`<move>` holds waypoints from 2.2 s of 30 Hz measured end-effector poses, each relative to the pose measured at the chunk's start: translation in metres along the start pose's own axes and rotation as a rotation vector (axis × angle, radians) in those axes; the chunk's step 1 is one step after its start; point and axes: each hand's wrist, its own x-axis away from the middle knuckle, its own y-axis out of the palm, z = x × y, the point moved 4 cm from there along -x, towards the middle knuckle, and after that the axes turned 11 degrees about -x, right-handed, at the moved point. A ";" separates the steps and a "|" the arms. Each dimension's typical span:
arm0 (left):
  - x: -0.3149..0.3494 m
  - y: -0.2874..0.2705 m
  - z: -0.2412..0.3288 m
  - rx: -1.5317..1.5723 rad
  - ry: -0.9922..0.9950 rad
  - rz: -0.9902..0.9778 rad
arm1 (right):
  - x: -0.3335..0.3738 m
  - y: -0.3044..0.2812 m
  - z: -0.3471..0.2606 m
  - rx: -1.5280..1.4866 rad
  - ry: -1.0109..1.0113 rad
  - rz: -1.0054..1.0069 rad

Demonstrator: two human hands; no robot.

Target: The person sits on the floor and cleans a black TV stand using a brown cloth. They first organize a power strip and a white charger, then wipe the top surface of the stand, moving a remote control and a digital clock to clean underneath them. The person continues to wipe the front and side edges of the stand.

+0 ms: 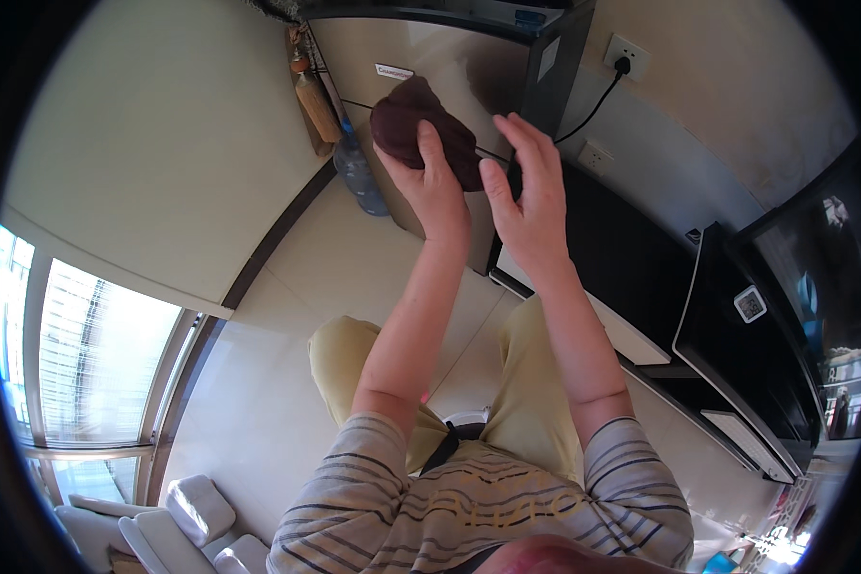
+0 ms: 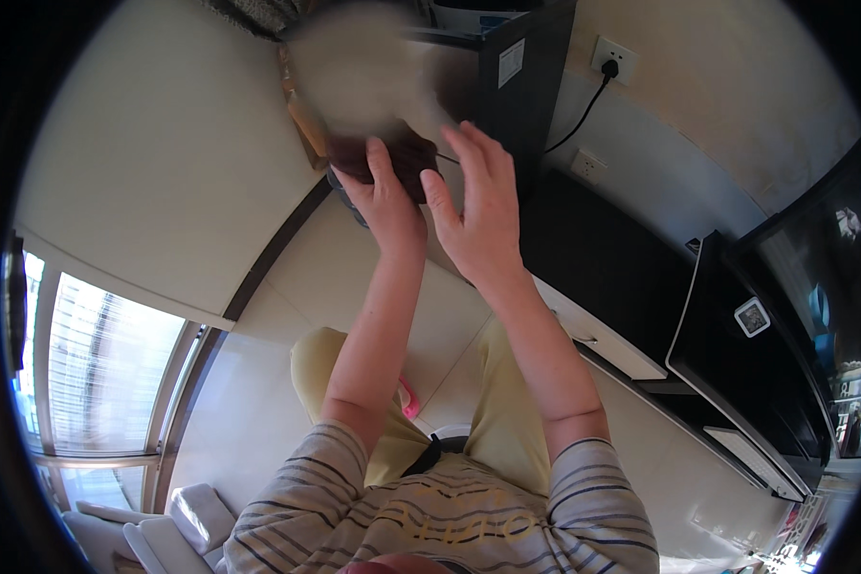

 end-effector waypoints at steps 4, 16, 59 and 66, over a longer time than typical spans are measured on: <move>-0.018 0.047 -0.002 -0.464 0.708 -0.171 | -0.017 -0.003 0.011 0.194 -0.128 0.264; -0.166 0.011 -0.062 -0.644 0.921 -0.053 | 0.014 0.009 0.070 0.094 0.212 0.068; -0.028 0.063 -0.027 -0.938 0.828 -0.118 | 0.040 -0.055 0.108 -1.516 0.650 0.455; -0.006 -0.020 0.023 -0.856 0.896 -0.073 | 0.042 -0.036 0.093 -1.535 0.702 0.279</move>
